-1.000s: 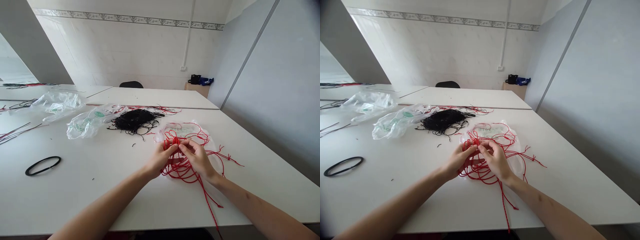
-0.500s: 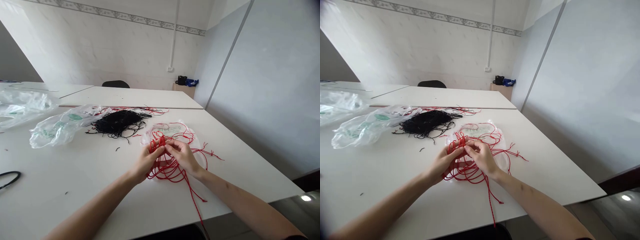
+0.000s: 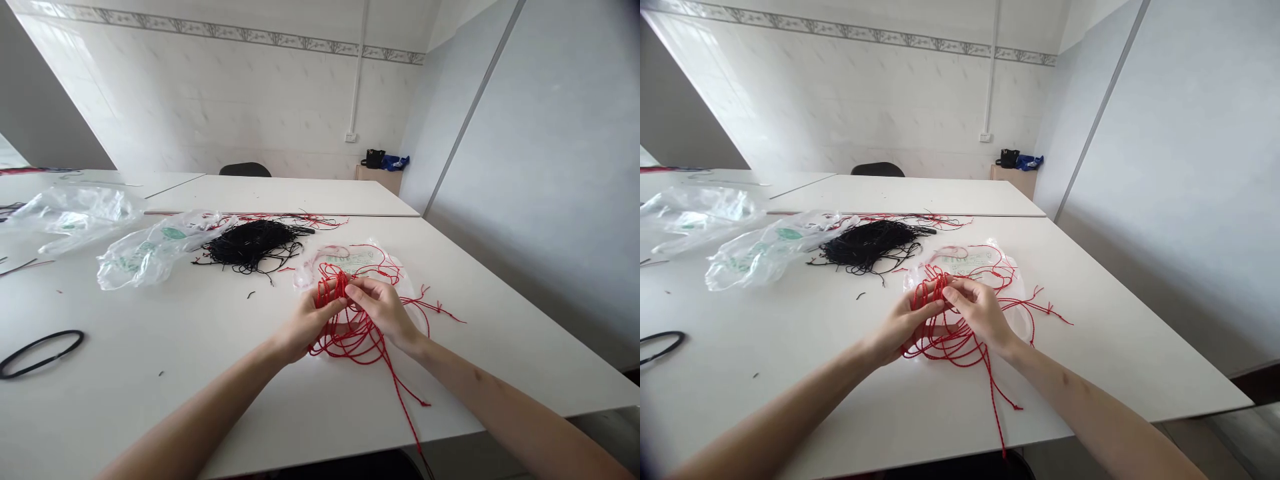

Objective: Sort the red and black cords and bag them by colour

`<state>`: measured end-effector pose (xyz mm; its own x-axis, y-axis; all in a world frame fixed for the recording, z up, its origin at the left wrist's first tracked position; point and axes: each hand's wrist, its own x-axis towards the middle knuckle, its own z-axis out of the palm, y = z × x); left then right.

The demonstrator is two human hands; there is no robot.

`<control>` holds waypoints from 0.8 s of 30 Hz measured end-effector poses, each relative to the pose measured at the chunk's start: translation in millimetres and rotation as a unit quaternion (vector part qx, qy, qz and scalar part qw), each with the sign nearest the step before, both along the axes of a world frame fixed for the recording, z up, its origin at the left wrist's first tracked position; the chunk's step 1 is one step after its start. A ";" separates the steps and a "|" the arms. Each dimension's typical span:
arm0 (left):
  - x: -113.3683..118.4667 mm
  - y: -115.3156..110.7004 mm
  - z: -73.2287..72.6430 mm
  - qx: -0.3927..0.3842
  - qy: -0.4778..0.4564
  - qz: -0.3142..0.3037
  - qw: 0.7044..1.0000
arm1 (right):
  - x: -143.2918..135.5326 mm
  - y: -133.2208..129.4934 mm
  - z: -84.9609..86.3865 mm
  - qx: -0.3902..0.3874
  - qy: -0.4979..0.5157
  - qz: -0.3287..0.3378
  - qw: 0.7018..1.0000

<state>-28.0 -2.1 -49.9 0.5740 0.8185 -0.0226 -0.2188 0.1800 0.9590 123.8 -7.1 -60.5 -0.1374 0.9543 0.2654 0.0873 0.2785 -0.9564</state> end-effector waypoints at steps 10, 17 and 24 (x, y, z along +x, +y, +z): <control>-1.0 -2.8 5.2 -0.055 -0.023 0.014 0.998 | 1.8 0.8 -2.2 0.007 -0.038 0.011 0.999; -2.0 -1.8 0.9 -0.013 -0.017 0.012 1.000 | 6.1 -4.5 3.2 0.115 -0.145 -0.019 0.983; -4.7 -3.1 5.7 -0.007 0.004 -0.047 0.999 | 23.0 3.4 13.3 0.188 -0.127 -0.067 0.972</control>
<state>-32.8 -5.3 -44.3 0.6488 0.7600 -0.0387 -0.1923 0.2130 0.9579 146.8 -3.7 -47.2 -0.1247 0.8105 0.5723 0.3671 0.5735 -0.7323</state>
